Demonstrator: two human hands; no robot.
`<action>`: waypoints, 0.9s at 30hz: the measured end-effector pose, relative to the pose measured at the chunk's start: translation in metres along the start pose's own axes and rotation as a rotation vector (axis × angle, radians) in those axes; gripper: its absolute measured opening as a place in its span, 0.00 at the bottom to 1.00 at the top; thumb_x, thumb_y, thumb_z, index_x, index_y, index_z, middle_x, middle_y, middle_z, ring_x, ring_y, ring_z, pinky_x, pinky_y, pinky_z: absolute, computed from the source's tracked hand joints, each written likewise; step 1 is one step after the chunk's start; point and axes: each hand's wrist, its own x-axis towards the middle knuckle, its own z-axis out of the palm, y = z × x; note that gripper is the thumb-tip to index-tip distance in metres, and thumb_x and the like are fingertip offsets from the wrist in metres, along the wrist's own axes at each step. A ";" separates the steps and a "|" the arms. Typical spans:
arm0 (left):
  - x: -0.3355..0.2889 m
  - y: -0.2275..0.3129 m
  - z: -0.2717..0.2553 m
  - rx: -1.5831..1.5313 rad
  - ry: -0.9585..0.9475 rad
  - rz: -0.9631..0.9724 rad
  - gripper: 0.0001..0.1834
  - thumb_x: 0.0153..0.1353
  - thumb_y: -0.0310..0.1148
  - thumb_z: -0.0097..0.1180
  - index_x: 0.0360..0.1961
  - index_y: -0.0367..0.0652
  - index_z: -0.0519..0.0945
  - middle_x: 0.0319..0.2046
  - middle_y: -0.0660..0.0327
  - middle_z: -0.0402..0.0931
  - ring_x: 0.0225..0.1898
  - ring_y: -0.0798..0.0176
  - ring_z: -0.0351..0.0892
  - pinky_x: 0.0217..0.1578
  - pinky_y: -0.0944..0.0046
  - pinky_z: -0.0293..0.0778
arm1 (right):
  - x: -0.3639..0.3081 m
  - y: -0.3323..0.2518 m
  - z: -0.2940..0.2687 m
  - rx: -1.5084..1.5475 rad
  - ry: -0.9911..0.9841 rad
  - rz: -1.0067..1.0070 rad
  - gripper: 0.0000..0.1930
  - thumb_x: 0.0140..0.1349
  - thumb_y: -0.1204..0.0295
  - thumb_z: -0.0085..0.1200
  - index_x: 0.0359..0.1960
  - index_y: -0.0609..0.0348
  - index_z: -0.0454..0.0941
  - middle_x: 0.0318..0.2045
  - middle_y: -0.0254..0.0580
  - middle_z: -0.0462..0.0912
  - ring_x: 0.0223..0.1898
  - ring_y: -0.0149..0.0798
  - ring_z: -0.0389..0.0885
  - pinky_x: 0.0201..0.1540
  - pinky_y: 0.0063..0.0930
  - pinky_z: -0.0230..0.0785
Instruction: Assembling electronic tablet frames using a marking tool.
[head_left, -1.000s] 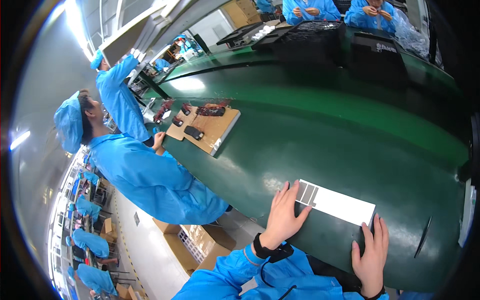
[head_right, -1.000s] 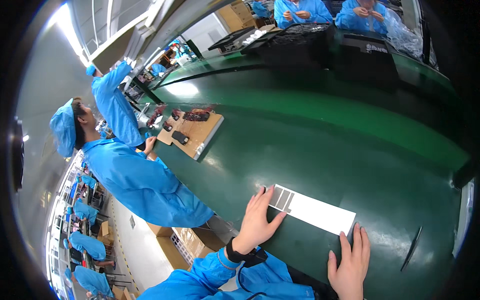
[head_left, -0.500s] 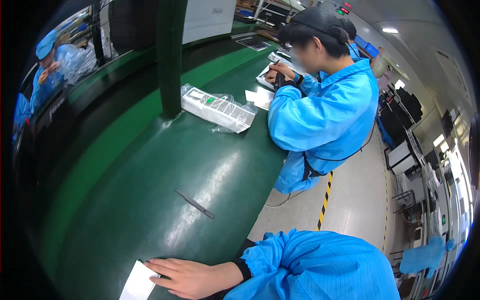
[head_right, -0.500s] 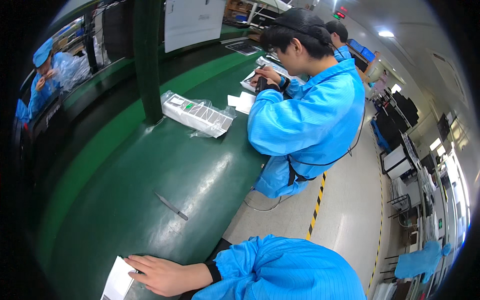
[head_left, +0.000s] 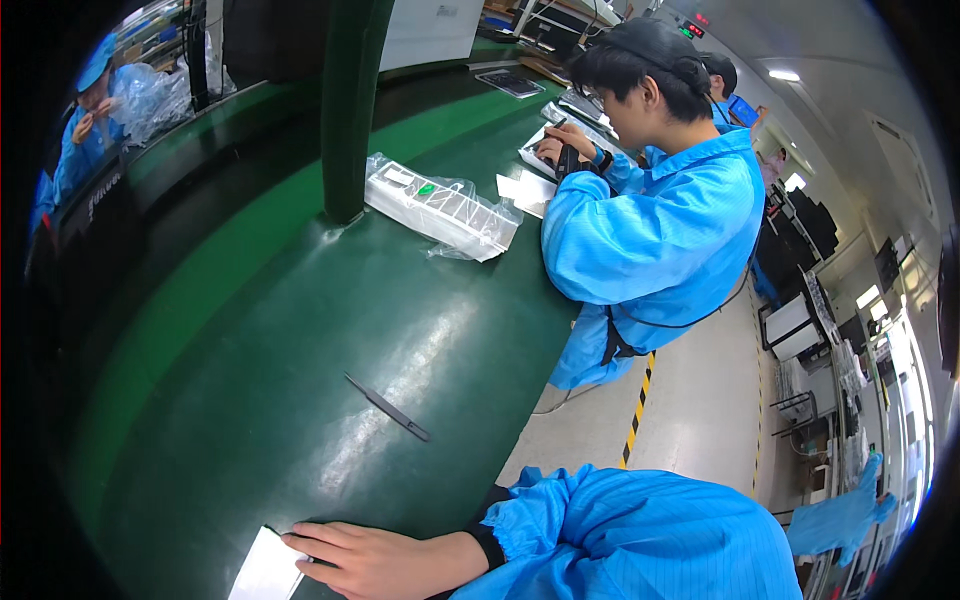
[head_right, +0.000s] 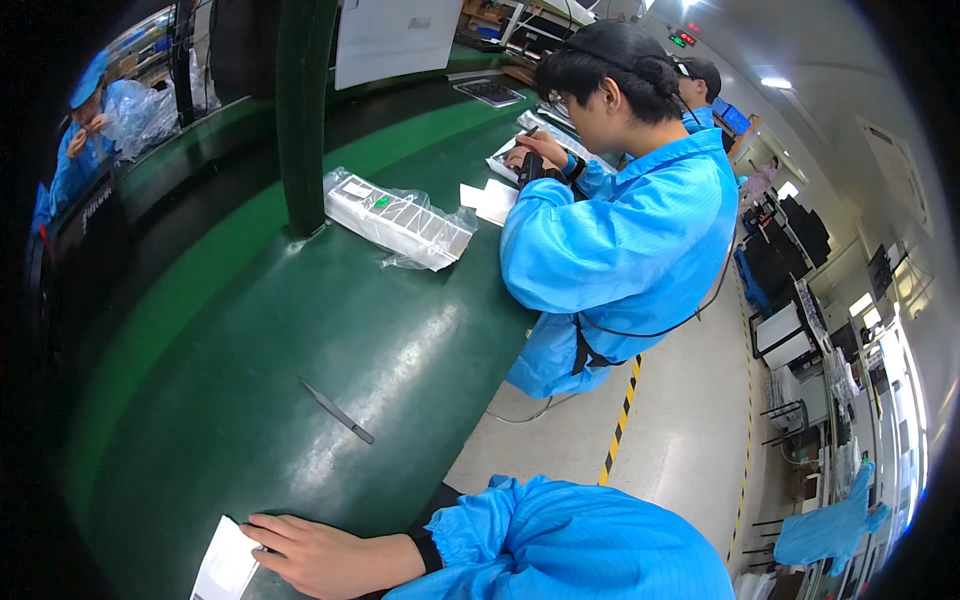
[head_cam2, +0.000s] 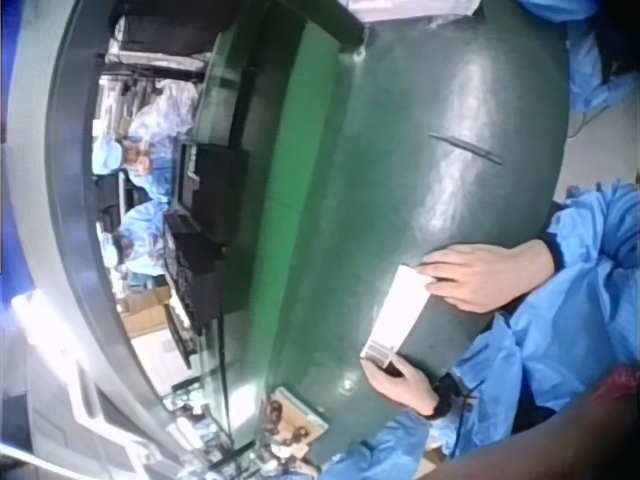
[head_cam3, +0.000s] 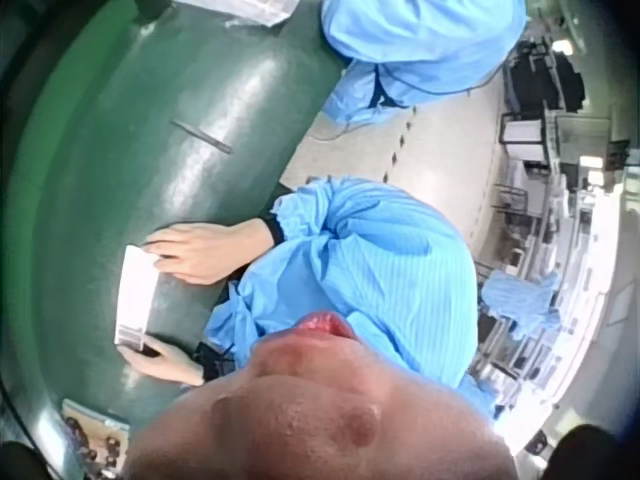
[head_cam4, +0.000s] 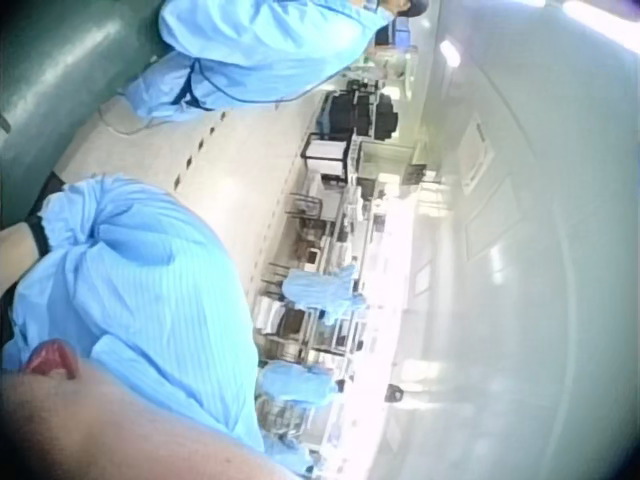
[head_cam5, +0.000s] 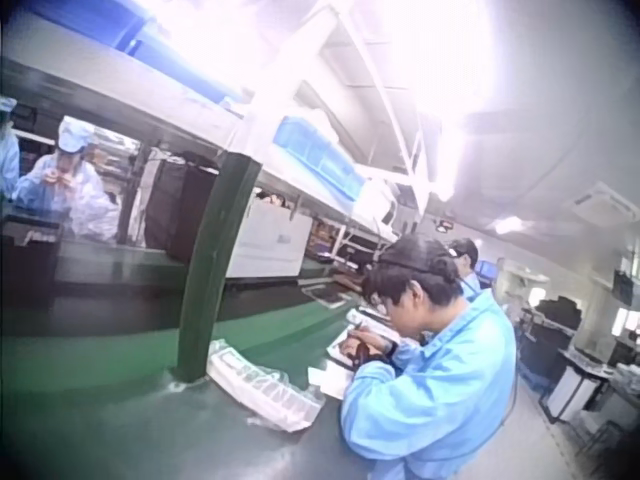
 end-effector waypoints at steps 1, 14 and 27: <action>-0.001 0.000 0.000 0.001 0.007 0.002 0.27 0.69 0.36 0.56 0.61 0.26 0.70 0.59 0.38 0.71 0.61 0.40 0.71 0.64 0.51 0.64 | 0.001 -0.001 -0.001 0.002 -0.007 0.006 0.16 0.53 0.71 0.57 0.43 0.63 0.75 0.52 0.57 0.74 0.55 0.55 0.73 0.53 0.43 0.70; -0.001 0.007 0.001 0.048 0.000 0.006 0.25 0.69 0.35 0.55 0.60 0.27 0.71 0.60 0.39 0.71 0.61 0.41 0.70 0.64 0.51 0.63 | 0.002 0.003 -0.002 -0.001 -0.036 0.001 0.12 0.56 0.69 0.54 0.39 0.61 0.75 0.52 0.54 0.74 0.55 0.51 0.73 0.52 0.40 0.70; 0.002 0.000 0.001 0.069 0.017 0.028 0.25 0.70 0.36 0.55 0.59 0.26 0.73 0.58 0.38 0.72 0.60 0.39 0.71 0.64 0.50 0.63 | 0.004 0.002 0.003 -0.037 -0.022 -0.031 0.12 0.54 0.68 0.55 0.39 0.60 0.74 0.50 0.51 0.74 0.55 0.51 0.73 0.49 0.39 0.70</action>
